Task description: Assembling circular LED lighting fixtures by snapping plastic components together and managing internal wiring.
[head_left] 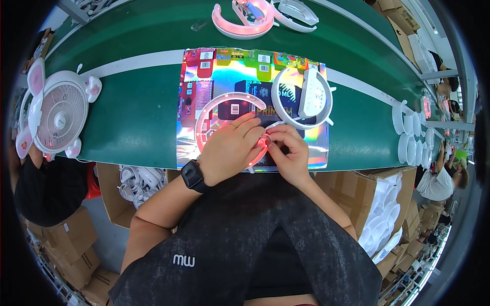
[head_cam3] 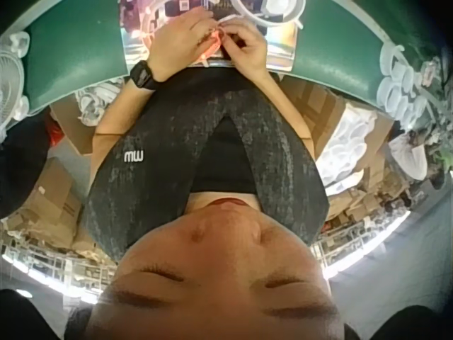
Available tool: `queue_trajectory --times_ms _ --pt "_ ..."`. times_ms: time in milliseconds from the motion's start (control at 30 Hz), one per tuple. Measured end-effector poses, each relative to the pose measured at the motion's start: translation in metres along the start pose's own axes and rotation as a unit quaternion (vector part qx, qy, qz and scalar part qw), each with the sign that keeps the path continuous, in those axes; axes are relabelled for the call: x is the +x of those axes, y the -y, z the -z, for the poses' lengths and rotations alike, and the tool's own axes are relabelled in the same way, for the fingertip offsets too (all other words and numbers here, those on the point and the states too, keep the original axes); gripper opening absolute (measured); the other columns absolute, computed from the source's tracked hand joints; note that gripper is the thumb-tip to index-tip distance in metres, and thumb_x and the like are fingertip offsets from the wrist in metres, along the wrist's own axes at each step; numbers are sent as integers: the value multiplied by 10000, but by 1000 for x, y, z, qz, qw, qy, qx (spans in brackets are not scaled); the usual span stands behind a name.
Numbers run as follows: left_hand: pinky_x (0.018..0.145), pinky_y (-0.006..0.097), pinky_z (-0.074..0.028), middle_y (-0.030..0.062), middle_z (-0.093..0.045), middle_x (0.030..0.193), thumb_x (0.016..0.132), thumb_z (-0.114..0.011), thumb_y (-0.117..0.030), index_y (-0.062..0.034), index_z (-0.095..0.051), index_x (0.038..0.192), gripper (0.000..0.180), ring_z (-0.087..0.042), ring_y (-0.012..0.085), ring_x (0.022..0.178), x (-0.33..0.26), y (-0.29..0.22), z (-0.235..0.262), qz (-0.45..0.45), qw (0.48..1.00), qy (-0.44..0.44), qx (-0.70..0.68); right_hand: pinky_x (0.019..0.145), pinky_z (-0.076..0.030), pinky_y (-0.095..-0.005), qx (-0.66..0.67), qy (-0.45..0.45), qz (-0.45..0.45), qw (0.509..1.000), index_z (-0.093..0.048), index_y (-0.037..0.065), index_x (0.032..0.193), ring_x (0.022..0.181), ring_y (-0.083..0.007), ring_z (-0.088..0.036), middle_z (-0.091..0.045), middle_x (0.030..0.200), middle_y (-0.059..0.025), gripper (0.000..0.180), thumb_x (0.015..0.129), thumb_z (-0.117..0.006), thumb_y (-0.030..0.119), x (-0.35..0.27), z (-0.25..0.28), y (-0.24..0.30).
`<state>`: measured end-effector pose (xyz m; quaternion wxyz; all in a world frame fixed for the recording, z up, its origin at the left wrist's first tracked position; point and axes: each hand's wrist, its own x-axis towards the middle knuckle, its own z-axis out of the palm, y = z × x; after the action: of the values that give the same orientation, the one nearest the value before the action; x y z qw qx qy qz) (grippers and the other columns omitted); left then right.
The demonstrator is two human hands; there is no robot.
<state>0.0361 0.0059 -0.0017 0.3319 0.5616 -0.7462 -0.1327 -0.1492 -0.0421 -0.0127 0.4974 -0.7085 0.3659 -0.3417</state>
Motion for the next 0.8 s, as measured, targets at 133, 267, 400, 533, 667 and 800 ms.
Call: queue_trajectory --times_ms 133,267,400,533,667,800 --pt "943 411 -504 96 -633 1230 760 -756 -188 -99 -661 1054 322 -592 284 1192 1 -3 7 -40 998 4 40 738 -508 -267 -40 35 87 995 -685 11 956 1003 -203 -605 -605 1073 -99 189 786 -679 -71 -6 6 -8" --pt "997 433 -468 112 -574 1332 738 -759 -170 -113 -674 1032 311 -512 308 1286 3 -3 10 -61 996 17 63 821 -500 -316 -20 45 80 996 -688 16 941 1034 -249 -600 -602 1084 -114 186 773 -702 -63 -11 5 -5" --pt "999 446 -464 139 -560 1345 731 -759 -171 -95 -676 968 263 -481 331 1319 3 -4 6 -42 998 -20 39 817 -502 -283 -53 19 94 994 -674 -5 954 991 -193 -617 -585 1149 -124 181 791 -700 -81 -13 6 -10" --pt "980 430 -478 157 -556 1344 729 -756 -162 -67 -662 880 202 -486 340 1317 4 -8 3 -2 998 -2 59 813 -501 -300 -49 -2 94 994 -663 13 975 961 -235 -631 -620 1090 -111 214 777 -709 -54 -11 3 -8" --pt "934 392 -509 165 -576 1319 724 -747 -131 -47 -639 853 188 -524 337 1279 0 -3 -3 -42 995 6 86 744 -512 -283 -10 -28 7 1000 -646 22 1039 927 -217 -632 -620 1079 -105 268 786 -704 -42 -10 -2 -4" --pt "899 394 -529 164 -581 1323 729 -707 -72 -43 -638 872 161 -571 328 1225 -4 3 0 -29 998 -44 27 711 -515 -286 -46 -14 1 999 -636 34 1083 880 -211 -629 -615 1033 -95 309 784 -701 -5 -7 -1 -1"
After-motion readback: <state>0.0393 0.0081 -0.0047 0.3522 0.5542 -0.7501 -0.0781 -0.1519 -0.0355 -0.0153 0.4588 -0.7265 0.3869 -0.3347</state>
